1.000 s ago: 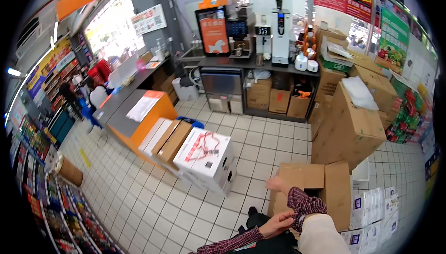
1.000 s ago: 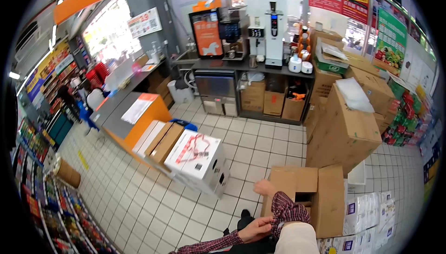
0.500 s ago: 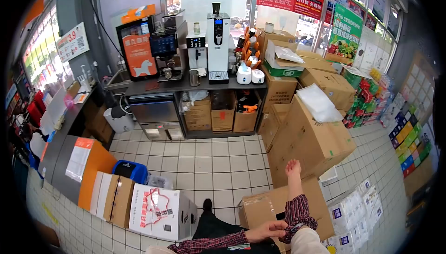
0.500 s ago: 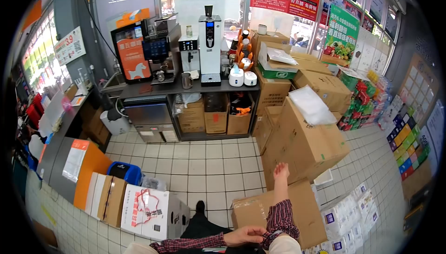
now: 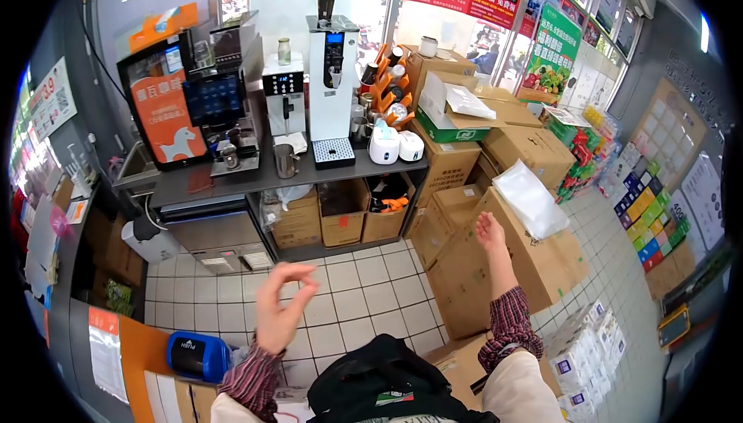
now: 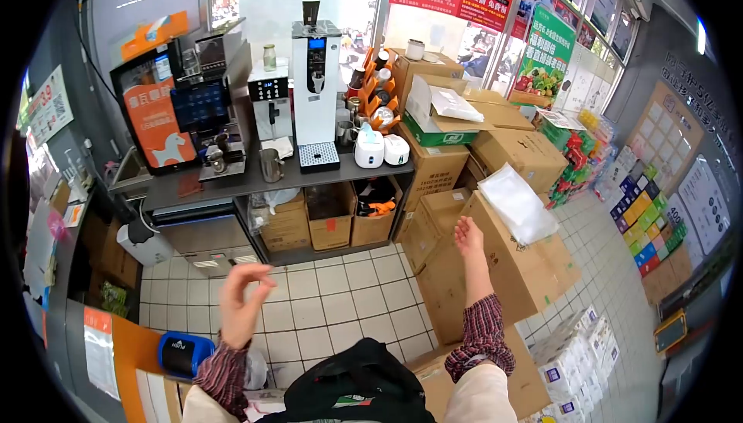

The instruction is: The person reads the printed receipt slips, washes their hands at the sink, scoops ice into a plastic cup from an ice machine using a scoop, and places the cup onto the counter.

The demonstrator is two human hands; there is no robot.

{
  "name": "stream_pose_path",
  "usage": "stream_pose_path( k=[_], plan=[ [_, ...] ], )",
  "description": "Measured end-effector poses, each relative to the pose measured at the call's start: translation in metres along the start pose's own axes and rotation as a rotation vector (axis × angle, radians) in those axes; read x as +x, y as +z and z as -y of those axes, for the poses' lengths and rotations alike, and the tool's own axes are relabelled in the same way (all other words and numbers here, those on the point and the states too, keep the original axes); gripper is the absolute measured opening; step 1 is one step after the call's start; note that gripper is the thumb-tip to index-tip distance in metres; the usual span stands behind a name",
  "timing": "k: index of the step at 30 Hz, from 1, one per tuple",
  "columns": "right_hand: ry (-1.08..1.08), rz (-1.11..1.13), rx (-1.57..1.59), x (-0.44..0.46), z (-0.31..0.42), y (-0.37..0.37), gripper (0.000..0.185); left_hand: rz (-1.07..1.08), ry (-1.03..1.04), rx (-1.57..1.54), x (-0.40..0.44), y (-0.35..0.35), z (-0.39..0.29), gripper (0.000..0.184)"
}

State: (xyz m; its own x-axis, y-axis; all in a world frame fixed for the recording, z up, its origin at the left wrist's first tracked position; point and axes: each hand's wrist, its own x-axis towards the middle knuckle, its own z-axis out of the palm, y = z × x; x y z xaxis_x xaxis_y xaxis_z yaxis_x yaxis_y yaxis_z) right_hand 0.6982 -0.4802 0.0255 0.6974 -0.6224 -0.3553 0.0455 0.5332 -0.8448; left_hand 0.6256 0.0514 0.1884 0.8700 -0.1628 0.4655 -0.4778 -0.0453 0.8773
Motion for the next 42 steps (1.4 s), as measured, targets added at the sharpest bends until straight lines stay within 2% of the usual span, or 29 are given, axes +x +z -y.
stream_pose_path(
  k=[2, 5, 7, 8, 10, 12, 13, 14, 16, 17, 19, 20, 22, 23, 25, 26, 28, 30, 33, 35, 40, 42],
  plan=[
    [0.014, -0.01, -0.053, 0.023, -0.002, 0.022, 0.022, -0.023, 0.078, 0.161, 0.014, -0.015, 0.003, 0.022],
    [0.093, -0.035, -0.186, 0.08, -0.018, 0.051, 0.02, 0.044, 0.137, 0.067, 0.018, -0.017, 0.038, 0.019],
    [0.09, -0.007, -0.257, 0.13, -0.034, 0.073, 0.021, 0.02, -0.186, -1.012, 0.029, 0.009, 0.054, 0.018],
    [0.072, 0.027, -0.327, 0.159, -0.035, 0.088, 0.021, 0.008, -0.178, -1.018, 0.04, 0.029, 0.069, 0.018],
    [-0.021, 0.105, -0.469, 0.212, -0.038, 0.126, 0.023, -0.12, -0.27, -0.941, 0.071, 0.072, 0.104, 0.02],
    [-0.172, 0.149, -0.677, 0.274, -0.032, 0.167, 0.022, -0.092, -0.447, -0.471, 0.12, 0.115, 0.131, 0.016],
    [-0.267, 0.142, -0.855, 0.312, -0.033, 0.185, 0.023, -0.034, -0.508, -0.438, 0.144, 0.135, 0.147, 0.018],
    [-0.48, 0.149, -1.039, 0.347, -0.03, 0.197, 0.026, 0.022, -0.605, -0.454, 0.168, 0.154, 0.158, 0.022],
    [-0.776, 0.217, -1.227, 0.408, -0.046, 0.234, 0.033, 0.214, -0.627, -0.209, 0.224, 0.171, 0.184, 0.022],
    [-0.783, 0.251, -1.234, 0.421, -0.037, 0.245, 0.034, 0.217, -0.648, -0.203, 0.243, 0.175, 0.187, 0.022],
    [-0.788, 0.313, -1.272, 0.444, -0.036, 0.27, 0.037, 0.206, -0.498, 0.068, 0.281, 0.178, 0.198, 0.023],
    [-0.728, 0.307, -1.315, 0.453, -0.044, 0.281, 0.038, 0.142, -0.504, 0.112, 0.297, 0.178, 0.2, 0.023],
    [-0.893, 0.347, -1.413, 0.476, -0.065, 0.293, 0.038, 0.053, -0.542, 0.118, 0.322, 0.177, 0.207, 0.022],
    [-0.864, 0.361, -1.421, 0.483, -0.073, 0.295, 0.038, 0.032, -0.565, 0.108, 0.328, 0.177, 0.214, 0.023],
    [-0.599, 0.327, -1.456, 0.483, -0.078, 0.313, 0.04, 0.046, -0.613, 0.055, 0.339, 0.178, 0.224, 0.023],
    [-0.581, 0.337, -1.463, 0.486, -0.079, 0.316, 0.04, 0.065, -0.65, 0.041, 0.342, 0.178, 0.229, 0.023],
    [-0.633, 0.473, -1.223, 0.48, -0.08, 0.318, 0.042, 0.121, -0.67, 0.049, 0.35, 0.182, 0.236, 0.023],
    [-0.512, 0.495, -0.991, 0.453, -0.06, 0.314, 0.045, 0.18, -0.679, 0.043, 0.36, 0.187, 0.241, 0.023],
    [-0.443, 0.5, -0.961, 0.419, -0.038, 0.292, 0.047, 0.246, -0.679, -0.04, 0.374, 0.199, 0.249, 0.023],
    [-0.24, 0.611, -0.669, 0.401, -0.027, 0.275, 0.048, 0.302, -0.68, -0.072, 0.379, 0.205, 0.259, 0.024],
    [-0.19, 0.584, -0.617, 0.387, -0.009, 0.254, 0.048, 0.463, -0.623, -0.112, 0.402, 0.225, 0.271, 0.024],
    [-0.177, 0.543, -0.49, 0.376, 0.003, 0.258, 0.049, 0.489, -0.61, -0.127, 0.409, 0.233, 0.274, 0.024]
  ],
)
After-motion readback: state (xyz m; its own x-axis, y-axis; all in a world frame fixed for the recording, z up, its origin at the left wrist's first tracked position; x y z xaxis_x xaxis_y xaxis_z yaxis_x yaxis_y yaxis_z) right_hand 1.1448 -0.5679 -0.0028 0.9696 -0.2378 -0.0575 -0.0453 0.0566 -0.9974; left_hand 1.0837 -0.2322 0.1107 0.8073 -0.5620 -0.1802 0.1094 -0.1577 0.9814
